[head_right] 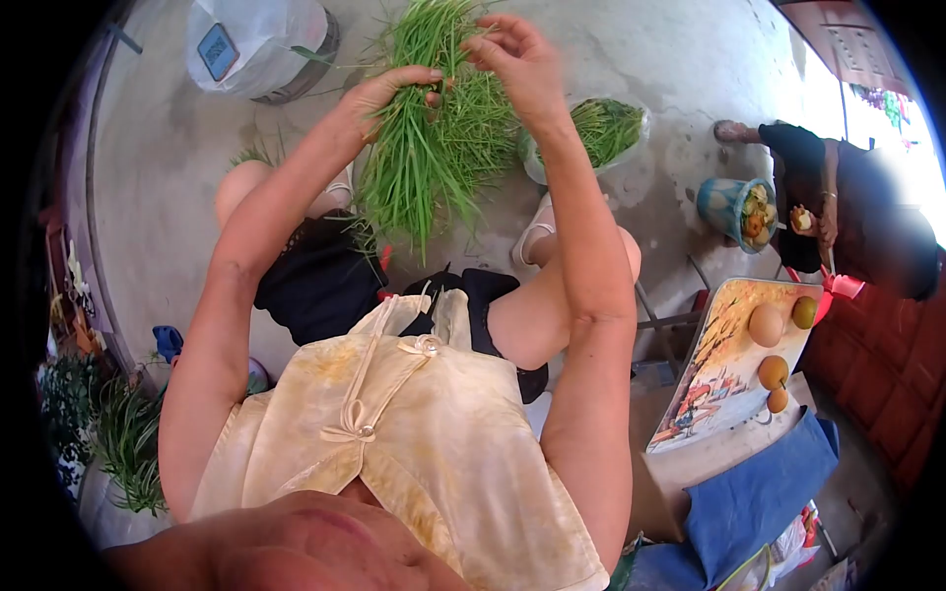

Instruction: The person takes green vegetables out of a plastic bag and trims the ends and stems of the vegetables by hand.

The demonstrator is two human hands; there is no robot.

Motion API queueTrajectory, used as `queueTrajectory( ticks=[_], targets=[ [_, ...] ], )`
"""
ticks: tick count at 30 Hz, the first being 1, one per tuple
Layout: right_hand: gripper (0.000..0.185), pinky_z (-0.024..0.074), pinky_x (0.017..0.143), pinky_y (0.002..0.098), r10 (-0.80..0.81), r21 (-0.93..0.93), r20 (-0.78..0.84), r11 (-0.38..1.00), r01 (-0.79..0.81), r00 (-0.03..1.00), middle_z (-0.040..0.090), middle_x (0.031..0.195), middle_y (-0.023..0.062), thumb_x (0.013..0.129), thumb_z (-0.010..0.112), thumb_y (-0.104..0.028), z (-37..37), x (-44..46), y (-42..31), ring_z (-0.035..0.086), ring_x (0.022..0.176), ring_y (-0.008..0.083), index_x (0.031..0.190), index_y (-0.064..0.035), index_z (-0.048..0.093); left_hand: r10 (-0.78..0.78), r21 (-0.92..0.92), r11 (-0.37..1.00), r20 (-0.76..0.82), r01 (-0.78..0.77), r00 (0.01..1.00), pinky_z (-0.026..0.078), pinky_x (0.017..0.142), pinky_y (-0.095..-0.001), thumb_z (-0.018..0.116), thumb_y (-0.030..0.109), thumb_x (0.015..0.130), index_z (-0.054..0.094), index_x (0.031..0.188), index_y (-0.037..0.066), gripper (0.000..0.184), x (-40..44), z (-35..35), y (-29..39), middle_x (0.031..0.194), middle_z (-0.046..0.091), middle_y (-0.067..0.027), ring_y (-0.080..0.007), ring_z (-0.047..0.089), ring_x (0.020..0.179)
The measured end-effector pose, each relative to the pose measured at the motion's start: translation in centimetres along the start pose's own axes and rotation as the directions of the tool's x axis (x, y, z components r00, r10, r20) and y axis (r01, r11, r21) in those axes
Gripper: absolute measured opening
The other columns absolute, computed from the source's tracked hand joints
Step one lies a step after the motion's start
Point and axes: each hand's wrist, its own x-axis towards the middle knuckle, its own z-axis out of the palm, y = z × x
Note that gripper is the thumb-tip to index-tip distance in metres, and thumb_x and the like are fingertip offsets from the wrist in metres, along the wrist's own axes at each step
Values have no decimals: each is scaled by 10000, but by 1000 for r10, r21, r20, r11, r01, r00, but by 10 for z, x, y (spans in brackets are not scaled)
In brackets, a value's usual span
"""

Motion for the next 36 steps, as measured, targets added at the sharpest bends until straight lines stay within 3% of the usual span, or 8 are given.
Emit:
queueTrajectory(
  ticks=[2,10,13,17,22,26,32,36],
  targets=[
    [284,456,629,212,70,-45,36,997,-69,997,634,799,32,820,646,-90,3,0,5,594,743,86,1073,-4,550,28,12,1000,-11,-27,1000,534,519,-233,644,114,796,604,933,-3,184,1,-3,1,793,637,-46,-87,600,601],
    [307,462,630,213,-10,-295,-16,955,5,1000,638,747,22,796,664,-96,6,-1,13,583,681,75,1069,-5,560,72,62,996,-77,-67,994,535,538,-237,652,114,792,605,925,10,175,-6,2,7,793,646,-52,-92,595,586],
    [318,459,626,216,2,-336,1,942,-1,1000,636,745,21,792,668,-106,8,-1,11,576,675,72,1079,-21,560,67,49,997,-190,-58,980,536,536,-244,678,96,765,613,910,14,179,-2,-8,2,752,645,-60,-105,594,561],
    [326,453,614,219,-4,-380,-54,925,-17,999,620,730,9,790,672,-116,10,-2,17,561,672,69,1083,-29,558,172,256,960,-214,-115,962,495,499,-228,691,95,757,607,919,27,195,-1,-10,0,719,607,-22,-88,574,563],
    [325,451,620,216,42,-238,-15,970,-45,999,600,770,8,790,669,-103,14,-4,15,552,683,77,1081,-13,555,324,348,903,-169,-251,931,483,484,-230,735,97,707,628,850,23,194,-7,-3,-3,677,614,-31,-98,578,543],
    [316,463,636,217,97,-74,-4,992,-97,995,599,820,18,791,663,-87,11,-2,15,559,698,84,1073,2,554,315,370,900,-190,-229,930,473,481,-229,739,105,698,631,844,36,194,-12,-1,3,670,608,-24,-94,568,537],
    [353,471,633,217,82,-118,-13,990,-83,997,609,778,21,780,671,-79,7,-2,5,568,684,85,1095,14,542,303,392,897,-212,-203,929,439,469,-195,721,96,728,586,896,57,220,-15,-6,10,684,568,14,-59,524,534],
    [434,447,640,202,4,-245,-102,969,-29,995,586,753,6,802,621,-27,8,-3,5,534,671,72,1202,-19,452,312,411,891,-249,-192,917,434,446,-195,723,88,727,576,892,60,222,-18,-1,10,666,556,17,-55,523,512]
  ],
)
